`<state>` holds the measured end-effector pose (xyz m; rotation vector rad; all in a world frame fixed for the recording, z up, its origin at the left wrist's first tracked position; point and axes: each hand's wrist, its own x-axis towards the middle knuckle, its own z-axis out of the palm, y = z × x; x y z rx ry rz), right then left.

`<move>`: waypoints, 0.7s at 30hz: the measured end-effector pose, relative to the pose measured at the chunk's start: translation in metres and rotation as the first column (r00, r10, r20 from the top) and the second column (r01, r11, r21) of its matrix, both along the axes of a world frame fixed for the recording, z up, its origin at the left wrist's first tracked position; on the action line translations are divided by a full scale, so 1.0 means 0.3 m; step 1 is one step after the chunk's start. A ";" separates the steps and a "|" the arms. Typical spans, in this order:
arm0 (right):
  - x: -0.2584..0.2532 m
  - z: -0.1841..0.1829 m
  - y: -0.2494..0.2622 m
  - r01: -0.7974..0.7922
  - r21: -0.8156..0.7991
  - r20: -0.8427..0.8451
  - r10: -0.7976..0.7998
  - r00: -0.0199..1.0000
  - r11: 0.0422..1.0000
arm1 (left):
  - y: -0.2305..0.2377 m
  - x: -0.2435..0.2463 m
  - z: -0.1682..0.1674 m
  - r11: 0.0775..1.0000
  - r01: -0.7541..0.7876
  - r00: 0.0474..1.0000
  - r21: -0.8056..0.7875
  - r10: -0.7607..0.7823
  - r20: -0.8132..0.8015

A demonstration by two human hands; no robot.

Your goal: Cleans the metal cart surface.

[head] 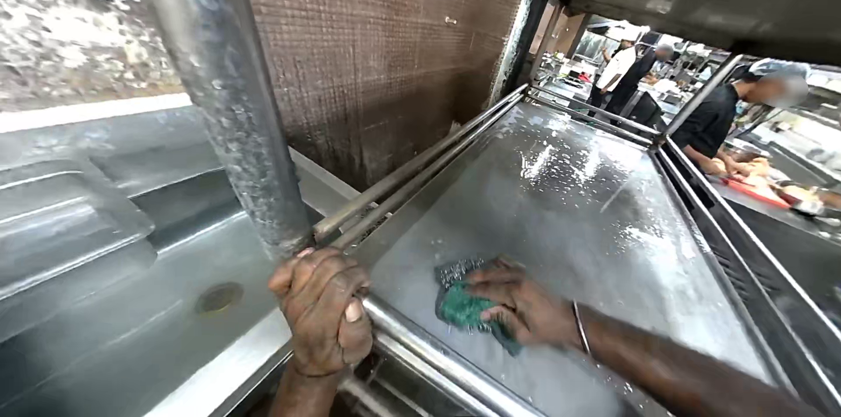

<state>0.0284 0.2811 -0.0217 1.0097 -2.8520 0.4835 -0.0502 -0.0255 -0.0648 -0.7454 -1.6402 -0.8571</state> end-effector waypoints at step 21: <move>-0.168 0.006 -0.249 -0.141 -0.043 -0.036 0.140 0.990 0.989 | 0.001 -0.005 0.004 0.999 -0.005 1.000 -0.044 0.004 -0.011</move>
